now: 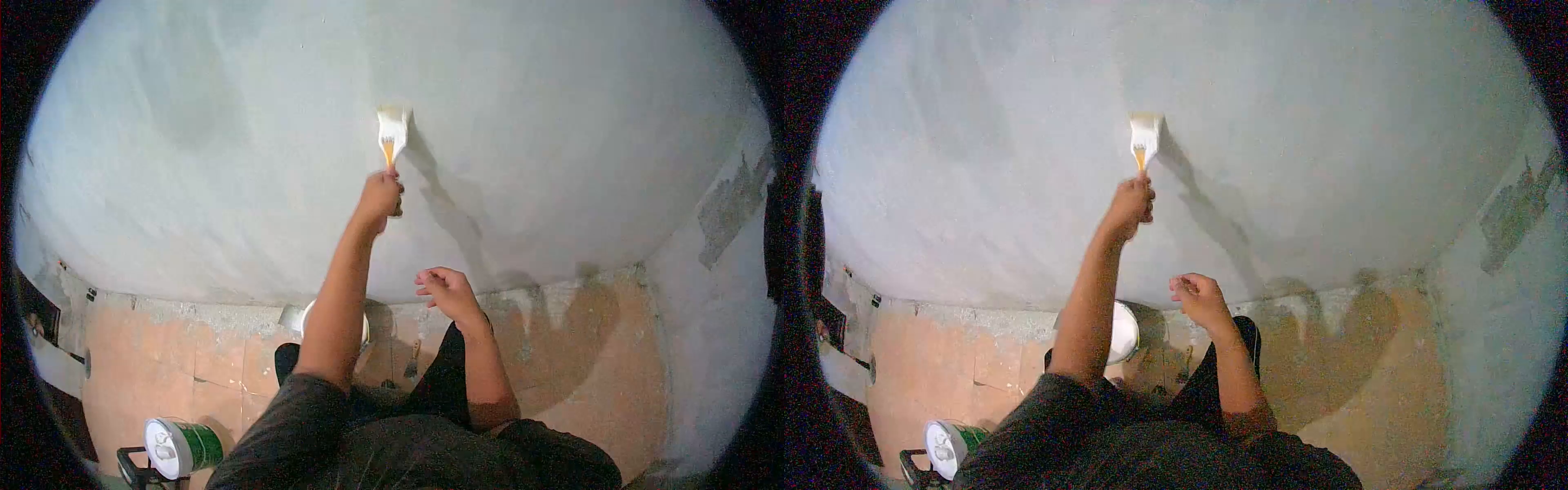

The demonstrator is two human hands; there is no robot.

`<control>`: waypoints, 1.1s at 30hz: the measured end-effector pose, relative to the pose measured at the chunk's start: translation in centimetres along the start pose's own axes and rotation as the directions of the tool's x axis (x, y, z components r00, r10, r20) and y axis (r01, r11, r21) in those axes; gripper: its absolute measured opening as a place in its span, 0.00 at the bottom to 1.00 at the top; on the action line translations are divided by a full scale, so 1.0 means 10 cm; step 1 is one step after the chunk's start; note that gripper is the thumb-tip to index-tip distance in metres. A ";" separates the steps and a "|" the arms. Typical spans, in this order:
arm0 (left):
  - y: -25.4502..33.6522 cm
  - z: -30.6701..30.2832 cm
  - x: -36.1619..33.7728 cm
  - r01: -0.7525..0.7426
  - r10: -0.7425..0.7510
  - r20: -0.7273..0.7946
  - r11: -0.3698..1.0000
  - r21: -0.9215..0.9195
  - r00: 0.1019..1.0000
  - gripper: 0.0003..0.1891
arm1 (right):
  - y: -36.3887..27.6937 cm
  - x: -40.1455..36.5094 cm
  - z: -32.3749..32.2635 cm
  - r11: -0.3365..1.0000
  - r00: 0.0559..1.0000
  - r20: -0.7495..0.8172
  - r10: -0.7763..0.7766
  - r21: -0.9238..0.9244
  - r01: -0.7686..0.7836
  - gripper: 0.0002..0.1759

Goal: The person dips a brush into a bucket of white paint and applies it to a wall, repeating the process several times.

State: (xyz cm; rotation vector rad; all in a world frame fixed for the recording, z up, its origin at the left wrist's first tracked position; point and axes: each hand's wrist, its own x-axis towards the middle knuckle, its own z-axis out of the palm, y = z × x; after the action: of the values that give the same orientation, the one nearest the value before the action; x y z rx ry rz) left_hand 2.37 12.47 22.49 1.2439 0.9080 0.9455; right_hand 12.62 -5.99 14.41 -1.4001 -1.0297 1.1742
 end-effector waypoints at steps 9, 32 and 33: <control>-1.02 -0.01 -0.26 0.447 -0.428 0.138 0.880 -0.159 0.893 0.09 | -0.05 0.00 0.00 0.999 0.999 0.037 0.036 -0.018 -0.035 0.16; 0.31 0.08 0.34 -0.153 0.155 -0.108 0.988 0.033 0.982 0.14 | 0.17 0.04 -0.11 0.996 0.995 0.053 0.081 -0.030 -0.080 0.19; 0.08 0.10 0.41 -0.119 0.133 -0.171 0.989 0.088 0.976 0.14 | 0.18 0.05 -0.11 0.995 0.994 0.042 0.098 -0.024 -0.097 0.19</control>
State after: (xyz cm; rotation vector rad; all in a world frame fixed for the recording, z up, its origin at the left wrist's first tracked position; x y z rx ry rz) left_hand 4.72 16.02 23.18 1.3106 1.0219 1.1449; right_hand 13.85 -5.90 12.62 -1.4620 -1.0171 1.2720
